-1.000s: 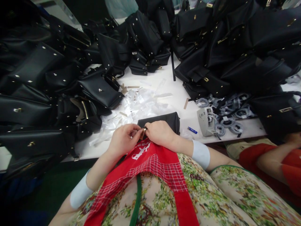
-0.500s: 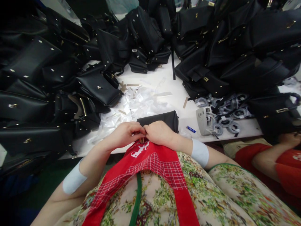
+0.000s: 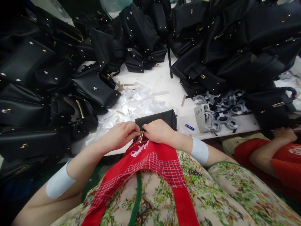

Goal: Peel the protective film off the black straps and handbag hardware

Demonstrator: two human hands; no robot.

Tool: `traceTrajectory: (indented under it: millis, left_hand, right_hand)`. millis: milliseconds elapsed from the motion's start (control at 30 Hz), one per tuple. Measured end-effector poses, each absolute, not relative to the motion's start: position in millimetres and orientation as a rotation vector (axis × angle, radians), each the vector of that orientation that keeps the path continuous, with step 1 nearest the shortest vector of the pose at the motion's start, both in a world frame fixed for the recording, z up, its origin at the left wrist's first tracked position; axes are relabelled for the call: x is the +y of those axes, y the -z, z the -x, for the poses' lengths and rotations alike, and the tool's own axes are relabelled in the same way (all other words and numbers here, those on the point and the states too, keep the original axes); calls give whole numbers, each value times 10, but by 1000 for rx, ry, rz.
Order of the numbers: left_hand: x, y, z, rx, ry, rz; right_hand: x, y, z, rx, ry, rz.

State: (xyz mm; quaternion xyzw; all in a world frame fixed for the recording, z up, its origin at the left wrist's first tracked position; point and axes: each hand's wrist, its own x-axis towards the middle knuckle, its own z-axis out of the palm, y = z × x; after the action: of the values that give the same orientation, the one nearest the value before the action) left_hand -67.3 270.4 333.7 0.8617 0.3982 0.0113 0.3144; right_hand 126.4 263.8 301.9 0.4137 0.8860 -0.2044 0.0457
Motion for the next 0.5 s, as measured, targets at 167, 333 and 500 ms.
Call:
traceTrajectory:
  millis: [167,333,500]
  left_hand:
    - [2661,-3294,788,1077,-92,-2121]
    - [2628,-3151,788,1236,-392,-1960]
    - [2583,-3114,719,1359,-576,-1821]
  right_hand:
    - [2642,-2999,-1268,2738,615,-1231]
    - [2659,-2989,-1254,2725,606,-1214]
    - [2660,-3000,-1239,2698,625,-1220]
